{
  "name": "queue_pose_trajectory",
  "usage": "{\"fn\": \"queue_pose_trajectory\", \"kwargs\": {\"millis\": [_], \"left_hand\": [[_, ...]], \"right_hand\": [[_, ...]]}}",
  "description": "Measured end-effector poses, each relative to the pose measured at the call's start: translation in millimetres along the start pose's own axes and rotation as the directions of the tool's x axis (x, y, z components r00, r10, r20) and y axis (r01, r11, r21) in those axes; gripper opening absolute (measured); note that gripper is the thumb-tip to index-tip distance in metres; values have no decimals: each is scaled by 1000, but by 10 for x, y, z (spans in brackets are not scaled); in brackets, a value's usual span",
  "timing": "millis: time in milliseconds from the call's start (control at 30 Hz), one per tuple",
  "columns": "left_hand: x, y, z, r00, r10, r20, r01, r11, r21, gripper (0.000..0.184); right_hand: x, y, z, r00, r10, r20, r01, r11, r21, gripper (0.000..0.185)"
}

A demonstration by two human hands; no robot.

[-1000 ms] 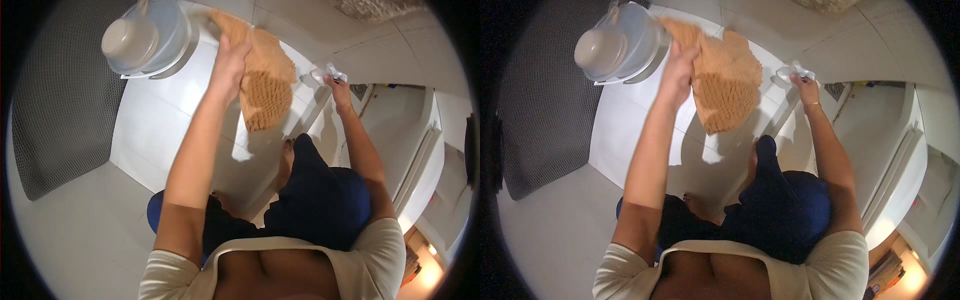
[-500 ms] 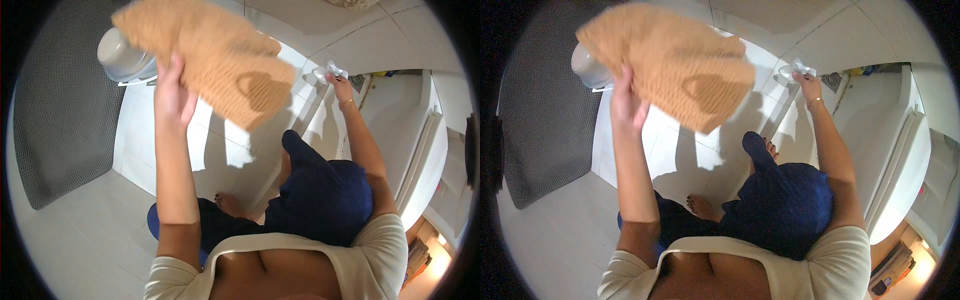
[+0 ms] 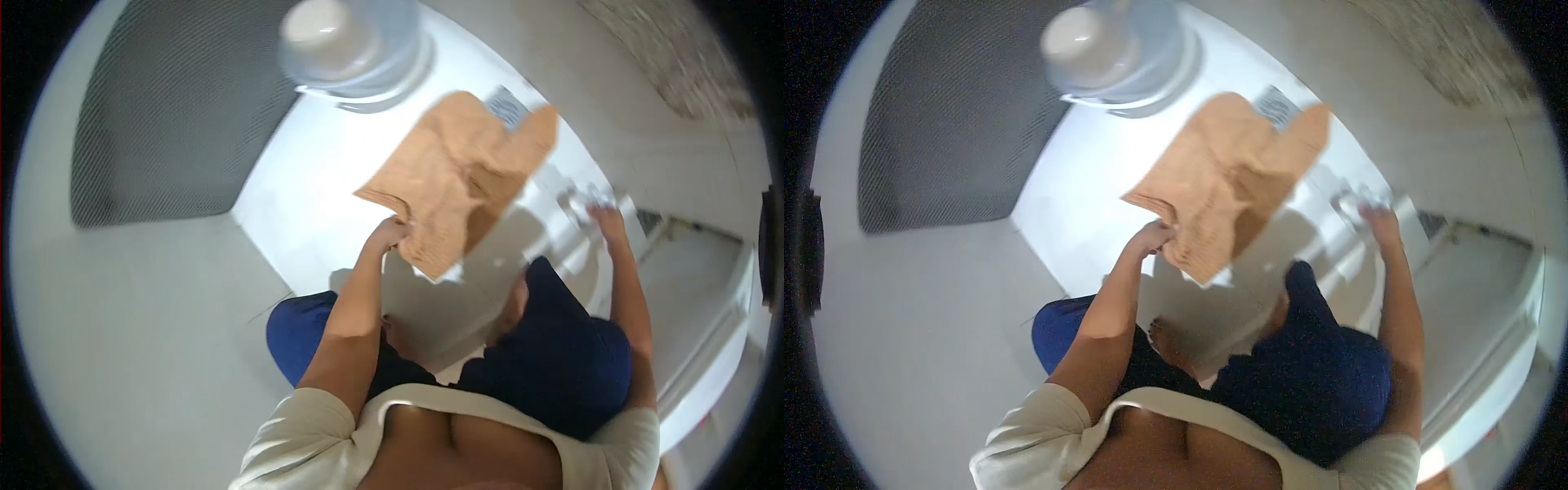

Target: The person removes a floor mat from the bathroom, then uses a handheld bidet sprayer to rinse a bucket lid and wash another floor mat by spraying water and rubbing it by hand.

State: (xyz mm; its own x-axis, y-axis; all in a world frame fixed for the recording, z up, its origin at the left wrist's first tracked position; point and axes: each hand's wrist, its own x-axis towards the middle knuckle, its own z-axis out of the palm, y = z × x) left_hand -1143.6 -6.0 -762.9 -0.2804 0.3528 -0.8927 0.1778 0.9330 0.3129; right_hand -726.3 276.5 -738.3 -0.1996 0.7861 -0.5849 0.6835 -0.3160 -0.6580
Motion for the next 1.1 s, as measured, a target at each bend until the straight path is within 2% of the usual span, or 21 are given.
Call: {"fn": "queue_pose_trajectory", "kwargs": {"millis": [67,100,133,167,200,267,300,367,500,567,600,633,733,800,833,867,900,933,967,1033,1100], "left_hand": [[302,-31,-450,977,148,-152,-85,929,360,57],[-254,349,-834,871,256,-420,-143,949,282,47],[-458,535,-1211,718,277,-639,-106,950,292,28],[-619,571,-1695,493,402,-772,-206,916,345,14],[-890,718,-2122,164,441,-883,-156,895,418,10],[-1593,1065,-2898,-94,454,-886,-68,885,461,19],[-1879,1095,-3260,-193,510,-838,164,859,485,24],[-2212,1172,-4040,-446,618,-648,370,786,495,31],[-2685,1273,-5133,-433,684,-587,459,728,510,47],[-2742,1230,-5162,-272,649,-711,473,733,489,49],[-2741,1278,-5147,-128,554,-822,389,791,473,46],[-2650,1264,-5187,-117,562,-818,372,789,489,46],[-2434,1191,-5166,-193,648,-737,486,715,502,41],[-2436,1162,-5096,-175,547,-819,219,832,509,38],[-2468,1151,-5073,-216,552,-806,215,832,512,38],[-2522,1152,-5078,-252,555,-793,215,831,513,39],[-2647,1139,-5127,-179,492,-852,200,866,458,50],[-2725,1145,-5160,-305,512,-803,257,856,449,48],[-2845,1177,-5233,-377,491,-786,232,871,433,49],[-3359,1405,-4870,-369,514,-774,180,857,483,37],[-3550,1491,-4873,-416,595,-688,169,794,584,31]], "right_hand": [[-62,-297,77,994,-54,95,61,995,-73,40],[-66,-437,93,989,-77,129,94,987,-132,40],[-13,-528,114,984,-106,143,125,984,-129,40],[51,-584,164,977,-94,190,124,980,-155,40],[95,-628,243,969,-70,236,115,977,-178,40],[40,-821,318,953,-121,277,167,975,-148,43],[-63,-940,355,936,-188,296,229,967,-108,46],[-227,-1106,384,897,-356,261,387,919,-77,47],[-438,-886,-36,886,-359,293,442,843,-305,37],[-662,-996,-238,911,-309,272,389,863,-323,34],[-738,-1079,-348,915,-289,282,374,869,-324,32],[-877,-1207,-474,919,-259,297,352,877,-327,31],[-1483,-1947,-597,935,-346,80,355,901,-248,31],[-1945,-2506,-541,914,-400,63,395,847,-355,32],[-2173,-2721,-484,884,-464,57,438,782,-443,34],[-2395,-2870,-414,891,-447,84,431,772,-467,34],[-2607,-2980,-318,820,-560,120,513,625,-588,36],[-2740,-3063,-213,730,-662,173,574,455,-681,37],[-2825,-3103,-110,728,-658,195,584,444,-680,37],[-2935,-3094,58,688,-623,372,685,388,-616,41],[-2884,-3015,135,722,-557,410,685,494,-536,45]]}}
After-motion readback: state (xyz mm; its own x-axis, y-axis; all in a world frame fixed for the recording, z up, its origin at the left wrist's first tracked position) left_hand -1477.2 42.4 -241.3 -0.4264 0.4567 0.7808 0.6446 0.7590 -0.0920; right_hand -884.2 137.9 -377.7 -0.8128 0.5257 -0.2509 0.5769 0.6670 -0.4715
